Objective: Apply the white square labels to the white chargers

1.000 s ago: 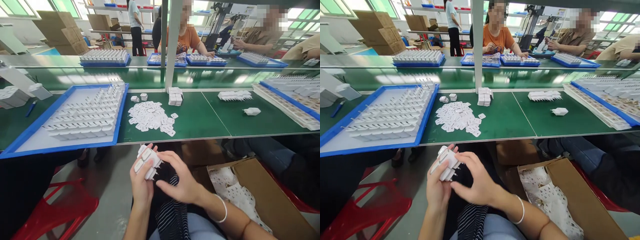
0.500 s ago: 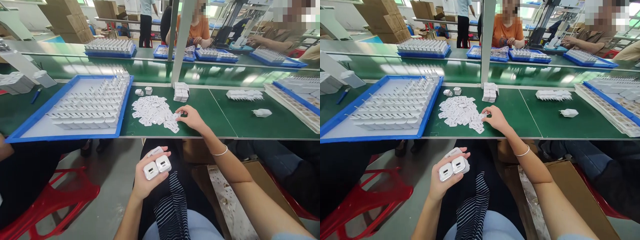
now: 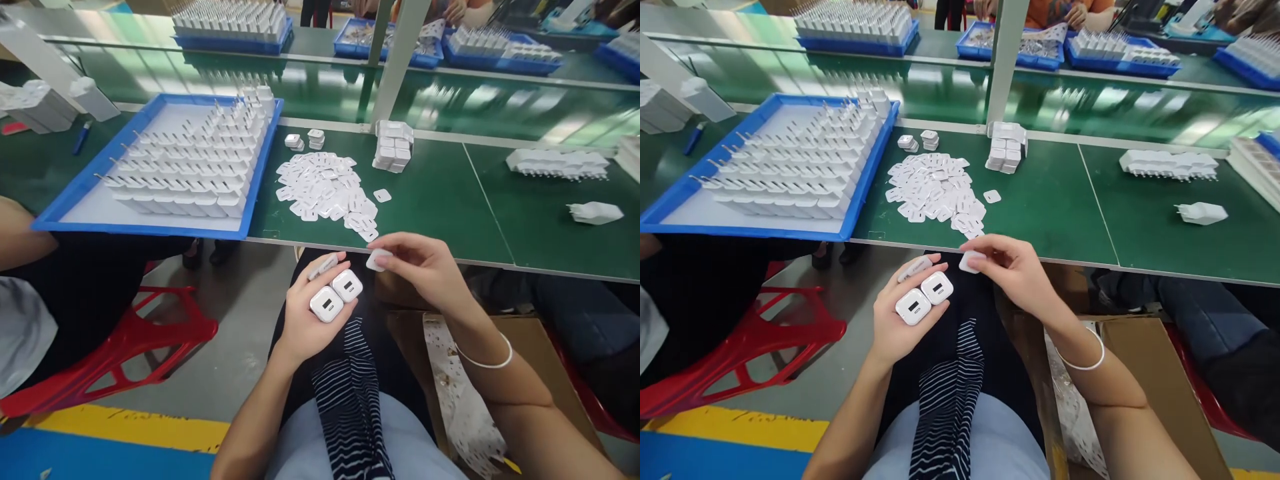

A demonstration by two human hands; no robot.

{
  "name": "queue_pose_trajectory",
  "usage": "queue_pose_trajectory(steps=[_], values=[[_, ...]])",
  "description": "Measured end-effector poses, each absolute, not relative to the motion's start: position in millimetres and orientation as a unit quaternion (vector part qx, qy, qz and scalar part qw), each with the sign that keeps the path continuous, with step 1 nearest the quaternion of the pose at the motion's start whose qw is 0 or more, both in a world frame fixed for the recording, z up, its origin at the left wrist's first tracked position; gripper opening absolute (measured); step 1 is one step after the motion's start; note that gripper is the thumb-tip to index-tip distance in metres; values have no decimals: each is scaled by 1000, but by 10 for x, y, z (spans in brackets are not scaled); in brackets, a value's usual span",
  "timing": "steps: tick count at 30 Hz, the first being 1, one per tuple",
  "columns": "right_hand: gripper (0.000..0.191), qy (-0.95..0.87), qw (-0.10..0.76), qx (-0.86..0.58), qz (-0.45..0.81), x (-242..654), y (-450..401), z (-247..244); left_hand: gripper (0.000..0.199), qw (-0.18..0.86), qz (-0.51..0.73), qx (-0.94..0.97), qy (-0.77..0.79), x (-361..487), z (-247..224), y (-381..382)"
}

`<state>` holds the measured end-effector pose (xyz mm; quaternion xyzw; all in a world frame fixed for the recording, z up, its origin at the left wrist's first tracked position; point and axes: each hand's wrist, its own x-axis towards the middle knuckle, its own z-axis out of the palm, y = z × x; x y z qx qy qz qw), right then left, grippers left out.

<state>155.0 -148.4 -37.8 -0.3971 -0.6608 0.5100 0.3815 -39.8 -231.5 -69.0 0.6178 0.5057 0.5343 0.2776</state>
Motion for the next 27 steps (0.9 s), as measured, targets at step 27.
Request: queue_pose_trajectory(steps=[27], values=[[11, -603, 516, -393, 464, 1230, -1772, -574, 49, 340, 556, 579, 490, -284, -745, -2405]])
